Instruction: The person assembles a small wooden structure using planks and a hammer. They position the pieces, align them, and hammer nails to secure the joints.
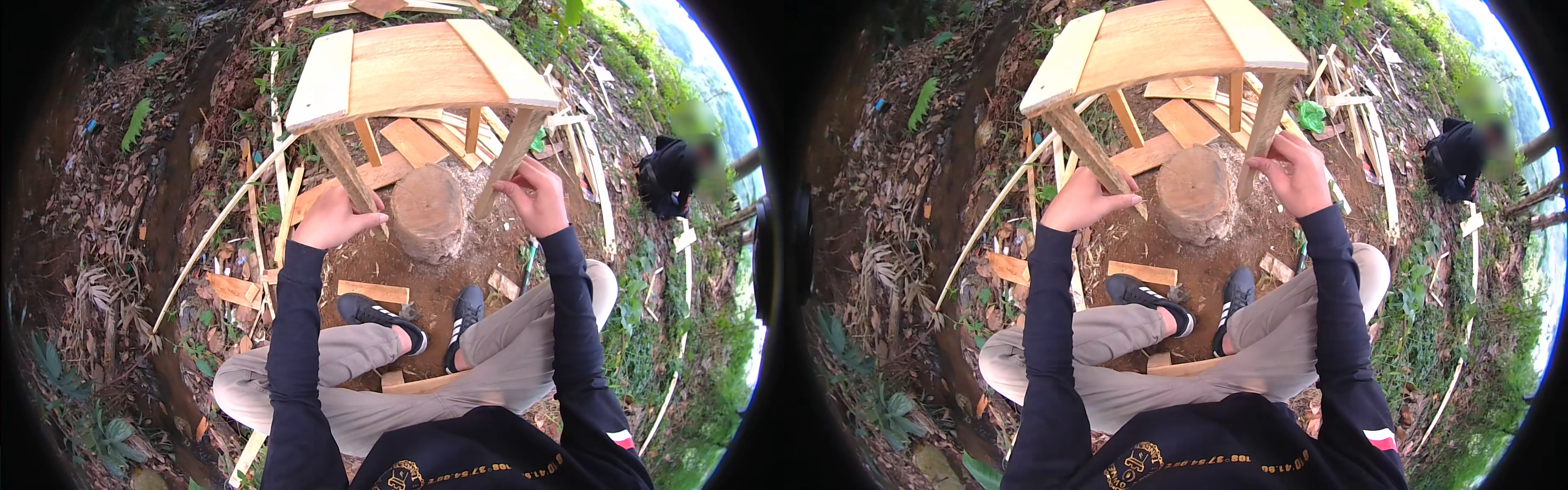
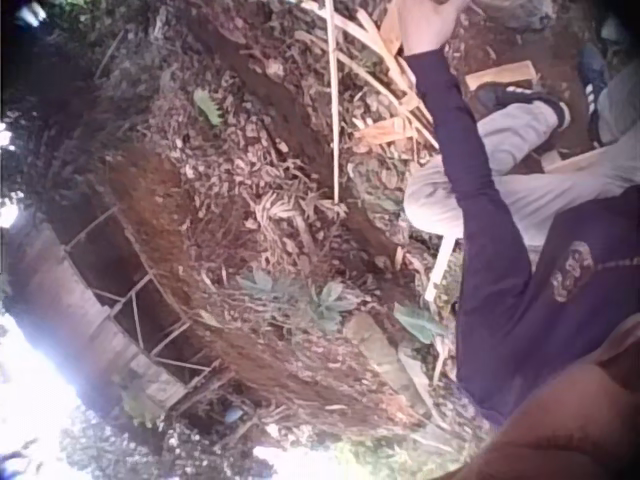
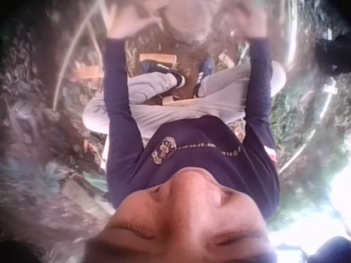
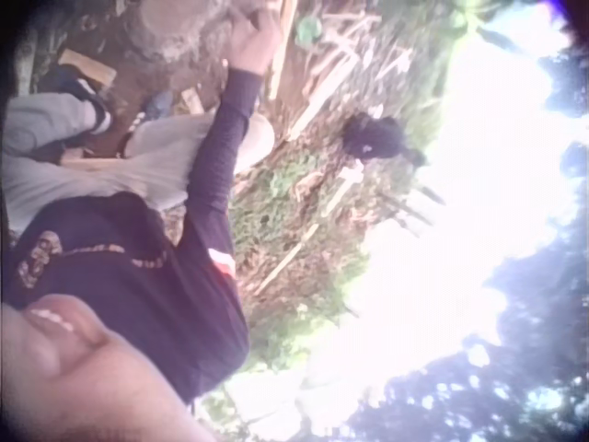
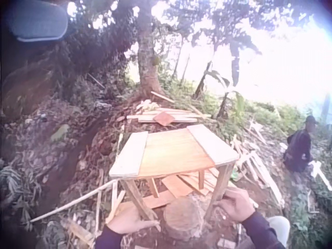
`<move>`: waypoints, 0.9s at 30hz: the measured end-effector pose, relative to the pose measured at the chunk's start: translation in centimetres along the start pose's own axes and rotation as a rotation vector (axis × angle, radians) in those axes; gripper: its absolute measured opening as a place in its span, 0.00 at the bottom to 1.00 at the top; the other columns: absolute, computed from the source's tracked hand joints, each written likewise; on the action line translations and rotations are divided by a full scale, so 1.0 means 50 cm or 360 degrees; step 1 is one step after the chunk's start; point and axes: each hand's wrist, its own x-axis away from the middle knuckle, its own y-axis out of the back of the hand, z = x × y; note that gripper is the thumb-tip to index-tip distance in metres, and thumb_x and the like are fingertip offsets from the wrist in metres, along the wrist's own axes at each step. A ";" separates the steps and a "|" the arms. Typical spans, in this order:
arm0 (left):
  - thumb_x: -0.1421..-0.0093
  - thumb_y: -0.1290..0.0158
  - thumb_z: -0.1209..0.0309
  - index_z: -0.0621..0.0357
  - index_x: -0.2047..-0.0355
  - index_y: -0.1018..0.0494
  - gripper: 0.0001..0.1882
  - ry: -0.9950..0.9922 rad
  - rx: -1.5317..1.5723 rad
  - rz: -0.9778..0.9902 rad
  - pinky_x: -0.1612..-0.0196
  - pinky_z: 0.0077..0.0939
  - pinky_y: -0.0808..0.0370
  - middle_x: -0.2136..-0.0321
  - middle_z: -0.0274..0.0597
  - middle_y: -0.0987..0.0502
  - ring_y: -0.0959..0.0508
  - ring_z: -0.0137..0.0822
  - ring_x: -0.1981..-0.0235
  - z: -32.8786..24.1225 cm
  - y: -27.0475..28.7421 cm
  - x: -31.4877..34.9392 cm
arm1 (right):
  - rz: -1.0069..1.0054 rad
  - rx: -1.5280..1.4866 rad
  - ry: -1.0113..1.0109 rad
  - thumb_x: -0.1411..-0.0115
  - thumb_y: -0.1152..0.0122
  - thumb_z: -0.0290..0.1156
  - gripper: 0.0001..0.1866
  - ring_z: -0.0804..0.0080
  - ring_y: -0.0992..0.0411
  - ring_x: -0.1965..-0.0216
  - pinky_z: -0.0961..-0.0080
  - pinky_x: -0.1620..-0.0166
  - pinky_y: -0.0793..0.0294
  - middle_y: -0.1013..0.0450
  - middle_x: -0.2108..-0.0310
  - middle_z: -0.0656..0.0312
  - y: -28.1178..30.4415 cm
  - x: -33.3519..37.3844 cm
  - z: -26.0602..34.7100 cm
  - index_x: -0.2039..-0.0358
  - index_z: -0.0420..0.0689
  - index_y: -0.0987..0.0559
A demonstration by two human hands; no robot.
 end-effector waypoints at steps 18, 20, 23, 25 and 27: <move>0.33 0.53 0.60 0.62 0.71 0.35 0.17 0.0629 0.3317 0.0938 0.87 0.11 0.31 0.82 0.36 0.29 0.31 0.19 0.89 -0.003 0.065 -0.127 | 0.0397 -0.2257 -0.1780 0.32 0.50 0.39 0.17 0.84 0.34 0.88 0.62 0.64 0.15 0.28 0.77 0.64 0.018 -0.175 -0.082 0.58 0.36 0.27; 0.33 0.52 0.59 0.61 0.72 0.35 0.17 0.0762 0.3446 0.0823 0.83 0.13 0.27 0.82 0.33 0.29 0.30 0.19 0.88 0.023 0.028 -0.120 | 0.0530 -0.2485 -0.1939 0.30 0.54 0.41 0.20 0.84 0.33 0.86 0.54 0.56 0.18 0.30 0.79 0.65 -0.011 -0.147 -0.123 0.61 0.31 0.31; 0.34 0.52 0.57 0.59 0.72 0.35 0.18 0.0788 0.3412 0.0755 0.80 0.14 0.24 0.81 0.31 0.29 0.29 0.19 0.87 0.062 -0.012 -0.153 | 0.0574 -0.2486 -0.2055 0.30 0.55 0.43 0.21 0.77 0.29 0.83 0.52 0.53 0.20 0.31 0.82 0.63 -0.048 -0.120 -0.201 0.62 0.34 0.30; 0.34 0.53 0.53 0.58 0.72 0.34 0.20 0.0704 0.3343 0.0718 0.77 0.17 0.23 0.81 0.30 0.29 0.29 0.19 0.86 0.065 -0.022 -0.175 | 0.0509 -0.2280 -0.2027 0.30 0.59 0.45 0.22 0.72 0.28 0.82 0.52 0.54 0.20 0.28 0.79 0.59 -0.065 -0.128 -0.205 0.62 0.36 0.31; 0.35 0.56 0.47 0.58 0.72 0.33 0.25 0.0742 0.3129 0.0574 0.75 0.20 0.22 0.80 0.30 0.28 0.28 0.19 0.85 0.072 -0.022 -0.211 | 0.0601 -0.2088 -0.1844 0.29 0.62 0.46 0.22 0.66 0.27 0.79 0.51 0.54 0.20 0.27 0.78 0.56 -0.075 -0.129 -0.213 0.61 0.36 0.31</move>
